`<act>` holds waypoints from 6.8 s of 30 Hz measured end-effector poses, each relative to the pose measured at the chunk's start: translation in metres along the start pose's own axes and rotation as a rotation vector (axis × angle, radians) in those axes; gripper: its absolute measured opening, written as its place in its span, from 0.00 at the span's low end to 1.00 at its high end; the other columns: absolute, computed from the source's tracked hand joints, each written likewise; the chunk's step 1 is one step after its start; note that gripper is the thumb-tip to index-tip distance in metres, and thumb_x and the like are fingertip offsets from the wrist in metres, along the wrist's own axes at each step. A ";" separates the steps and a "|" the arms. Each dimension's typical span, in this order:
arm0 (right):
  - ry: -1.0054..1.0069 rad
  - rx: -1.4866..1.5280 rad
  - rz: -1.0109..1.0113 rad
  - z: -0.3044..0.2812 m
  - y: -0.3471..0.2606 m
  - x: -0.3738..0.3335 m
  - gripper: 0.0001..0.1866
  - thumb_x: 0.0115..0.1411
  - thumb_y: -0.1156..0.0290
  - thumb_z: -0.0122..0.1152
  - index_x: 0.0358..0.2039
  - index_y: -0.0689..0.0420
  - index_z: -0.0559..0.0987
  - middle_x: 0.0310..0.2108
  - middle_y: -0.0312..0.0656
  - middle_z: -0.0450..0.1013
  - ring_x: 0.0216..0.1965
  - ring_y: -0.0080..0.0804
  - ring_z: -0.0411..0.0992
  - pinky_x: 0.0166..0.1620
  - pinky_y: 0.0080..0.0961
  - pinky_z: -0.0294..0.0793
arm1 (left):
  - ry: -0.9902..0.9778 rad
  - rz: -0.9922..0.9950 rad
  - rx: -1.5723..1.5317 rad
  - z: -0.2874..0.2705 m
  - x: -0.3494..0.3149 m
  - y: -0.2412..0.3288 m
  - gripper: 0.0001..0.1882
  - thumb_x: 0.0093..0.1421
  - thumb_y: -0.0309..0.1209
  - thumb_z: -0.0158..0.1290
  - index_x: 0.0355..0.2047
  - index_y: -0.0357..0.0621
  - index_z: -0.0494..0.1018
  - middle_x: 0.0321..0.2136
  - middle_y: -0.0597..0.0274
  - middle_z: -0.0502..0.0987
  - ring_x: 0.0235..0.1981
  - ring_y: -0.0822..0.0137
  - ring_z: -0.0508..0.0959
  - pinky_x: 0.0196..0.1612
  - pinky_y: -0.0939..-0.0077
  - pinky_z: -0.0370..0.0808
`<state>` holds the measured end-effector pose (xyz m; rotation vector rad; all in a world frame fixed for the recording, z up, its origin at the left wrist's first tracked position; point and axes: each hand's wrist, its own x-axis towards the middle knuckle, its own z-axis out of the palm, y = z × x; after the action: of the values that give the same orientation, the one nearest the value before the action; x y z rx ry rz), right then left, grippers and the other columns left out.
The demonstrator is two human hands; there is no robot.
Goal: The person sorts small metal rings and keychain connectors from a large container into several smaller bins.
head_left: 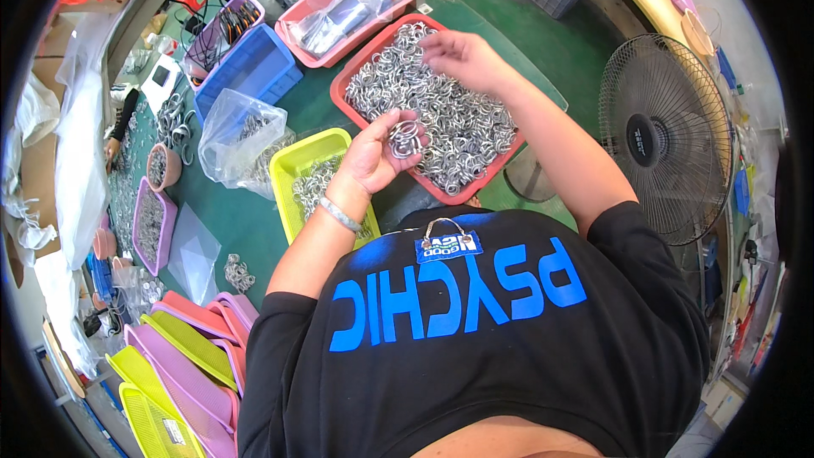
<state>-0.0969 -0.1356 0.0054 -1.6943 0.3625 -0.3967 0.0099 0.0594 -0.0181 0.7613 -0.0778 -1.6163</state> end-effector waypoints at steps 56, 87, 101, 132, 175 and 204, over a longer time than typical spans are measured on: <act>0.059 -0.704 0.071 -0.011 0.032 0.035 0.21 0.44 0.76 0.52 0.43 0.57 0.71 0.36 0.47 0.71 0.39 0.40 0.70 0.43 0.29 0.68 | 0.275 0.161 0.217 -0.052 -0.051 0.002 0.17 0.57 0.31 0.44 0.46 0.43 0.63 0.35 0.59 0.73 0.32 0.66 0.74 0.25 0.76 0.74; -0.042 -1.113 -0.144 -0.010 0.085 0.104 0.33 0.41 0.75 0.57 0.51 0.53 0.62 0.45 0.43 0.66 0.44 0.44 0.63 0.48 0.33 0.63 | 0.543 0.675 1.478 -0.057 -0.010 0.015 0.12 0.46 0.30 0.53 0.32 0.38 0.72 0.35 0.53 0.72 0.40 0.56 0.71 0.45 0.70 0.66; 0.090 -1.077 0.022 -0.003 0.086 0.108 0.29 0.42 0.76 0.52 0.49 0.52 0.63 0.43 0.44 0.67 0.46 0.46 0.61 0.47 0.36 0.64 | 0.532 0.533 1.478 -0.051 -0.015 0.015 0.12 0.47 0.30 0.53 0.32 0.39 0.72 0.35 0.54 0.72 0.40 0.57 0.71 0.45 0.70 0.66; -0.223 0.339 0.042 0.016 -0.017 0.011 0.29 0.49 0.86 0.46 0.53 0.59 0.57 0.39 0.40 0.67 0.40 0.24 0.67 0.43 0.21 0.67 | 0.122 0.281 0.108 0.018 0.033 0.033 0.14 0.59 0.29 0.43 0.45 0.40 0.59 0.35 0.56 0.70 0.35 0.62 0.74 0.38 0.69 0.74; -0.017 0.171 -0.072 0.029 -0.032 -0.021 0.25 0.49 0.84 0.51 0.50 0.60 0.64 0.30 0.33 0.68 0.33 0.16 0.66 0.40 0.15 0.65 | -0.055 0.266 -0.004 0.029 0.003 0.028 0.11 0.62 0.29 0.35 0.44 0.44 0.59 0.39 0.55 0.68 0.40 0.60 0.72 0.43 0.55 0.70; -0.196 -1.133 -0.273 0.029 0.060 0.003 0.29 0.41 0.82 0.50 0.49 0.55 0.65 0.45 0.43 0.66 0.48 0.40 0.63 0.51 0.33 0.61 | 0.758 0.388 1.228 -0.106 -0.073 -0.006 0.18 0.49 0.33 0.52 0.40 0.36 0.70 0.37 0.52 0.72 0.36 0.64 0.71 0.42 0.76 0.66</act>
<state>-0.0817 -0.1203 -0.0576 -2.8848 0.2058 -0.2106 0.0585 0.1659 -0.0728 2.0904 -0.6580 -0.6878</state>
